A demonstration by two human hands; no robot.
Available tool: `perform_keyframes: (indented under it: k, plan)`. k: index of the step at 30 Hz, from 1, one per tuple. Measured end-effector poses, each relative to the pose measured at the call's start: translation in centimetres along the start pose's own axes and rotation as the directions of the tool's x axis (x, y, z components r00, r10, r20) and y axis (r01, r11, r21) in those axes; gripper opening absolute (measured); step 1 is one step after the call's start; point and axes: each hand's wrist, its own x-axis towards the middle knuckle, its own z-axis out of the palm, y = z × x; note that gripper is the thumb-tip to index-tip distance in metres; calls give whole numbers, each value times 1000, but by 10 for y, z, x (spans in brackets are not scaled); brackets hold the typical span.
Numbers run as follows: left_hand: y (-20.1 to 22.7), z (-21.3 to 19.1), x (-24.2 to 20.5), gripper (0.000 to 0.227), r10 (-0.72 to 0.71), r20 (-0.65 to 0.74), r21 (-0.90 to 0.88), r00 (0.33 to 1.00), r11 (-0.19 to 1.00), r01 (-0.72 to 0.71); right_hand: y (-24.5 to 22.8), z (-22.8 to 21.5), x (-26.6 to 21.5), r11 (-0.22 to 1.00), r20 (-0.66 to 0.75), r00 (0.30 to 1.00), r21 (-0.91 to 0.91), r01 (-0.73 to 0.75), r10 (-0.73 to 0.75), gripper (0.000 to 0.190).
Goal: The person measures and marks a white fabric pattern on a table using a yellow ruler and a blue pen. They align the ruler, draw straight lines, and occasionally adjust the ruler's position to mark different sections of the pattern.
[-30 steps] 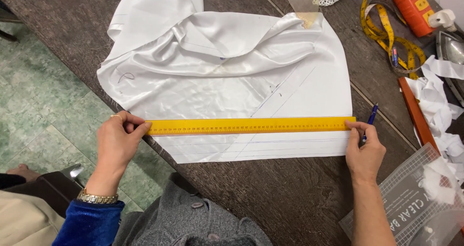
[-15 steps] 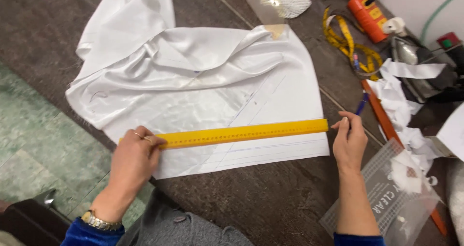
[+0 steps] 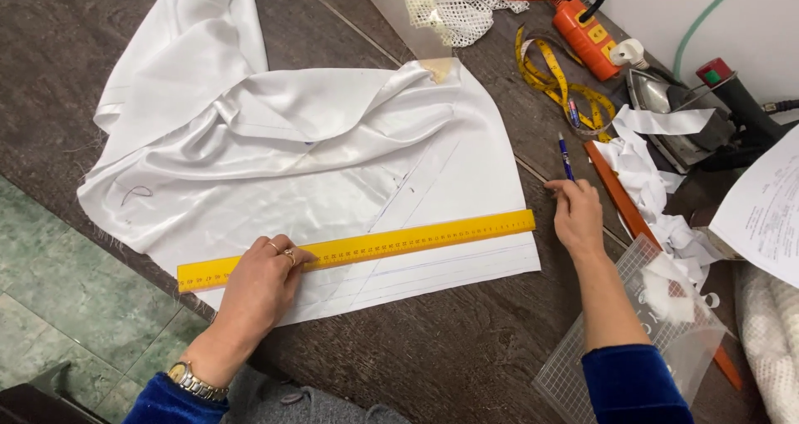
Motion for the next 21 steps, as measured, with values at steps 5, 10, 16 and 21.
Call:
perform_keyframes:
  k: [5,10,16,21]
  plan:
    - [7,-8,2,21,-31,18,-44,999,999,31,-35,-20,-1,997,-27,997,30,-67,67,21]
    - [9,-10,4,19,-63,5,-100,998,993,64,-119,-52,-26,943,-108,987,322,-81,122,21]
    - [6,-6,4,18,-44,-21,-125,999,991,41,-175,-42,-88,745,-27,995,665,-51,93,20]
    - [-7,13,7,24,-25,-17,-143,1000,990,22,-173,-30,-132,777,166,937,524,-349,309,22]
